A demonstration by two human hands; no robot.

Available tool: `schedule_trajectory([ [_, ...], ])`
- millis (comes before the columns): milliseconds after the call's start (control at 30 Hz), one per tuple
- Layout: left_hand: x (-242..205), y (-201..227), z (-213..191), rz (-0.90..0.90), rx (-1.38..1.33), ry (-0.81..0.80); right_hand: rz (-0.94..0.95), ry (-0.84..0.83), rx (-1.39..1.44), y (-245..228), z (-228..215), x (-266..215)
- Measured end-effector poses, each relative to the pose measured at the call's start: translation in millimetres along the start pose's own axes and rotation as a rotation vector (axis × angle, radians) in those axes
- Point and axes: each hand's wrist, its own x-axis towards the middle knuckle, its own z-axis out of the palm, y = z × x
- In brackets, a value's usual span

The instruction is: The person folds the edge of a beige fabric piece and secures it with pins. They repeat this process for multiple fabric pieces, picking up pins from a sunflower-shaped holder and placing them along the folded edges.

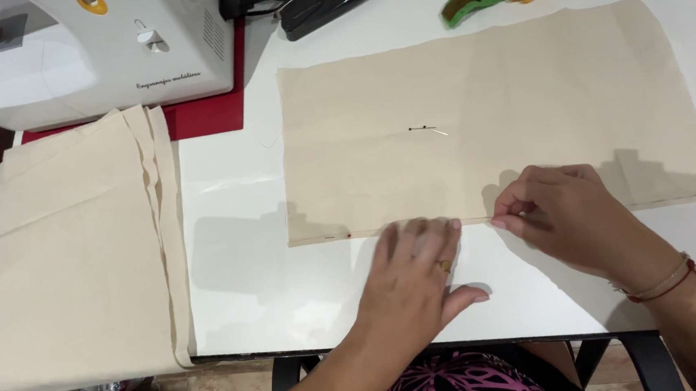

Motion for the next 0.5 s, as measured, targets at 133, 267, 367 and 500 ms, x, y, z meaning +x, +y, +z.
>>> schedule_trajectory([
  [133, 3, 3, -1, 0.063, -0.084, -0.03, 0.001, -0.001, -0.021, 2, -5, -2],
  [267, 13, 4, -11, 0.054, -0.084, -0.021, 0.08, -0.101, -0.14, -13, -18, 1],
  [367, 11, 11, 5, 0.035, 0.04, 0.012, 0.077, -0.08, -0.193, -12, -16, 1],
  [500, 13, 18, 11, 0.002, 0.096, 0.012, 0.093, -0.117, -0.109, -4, -18, -5],
])
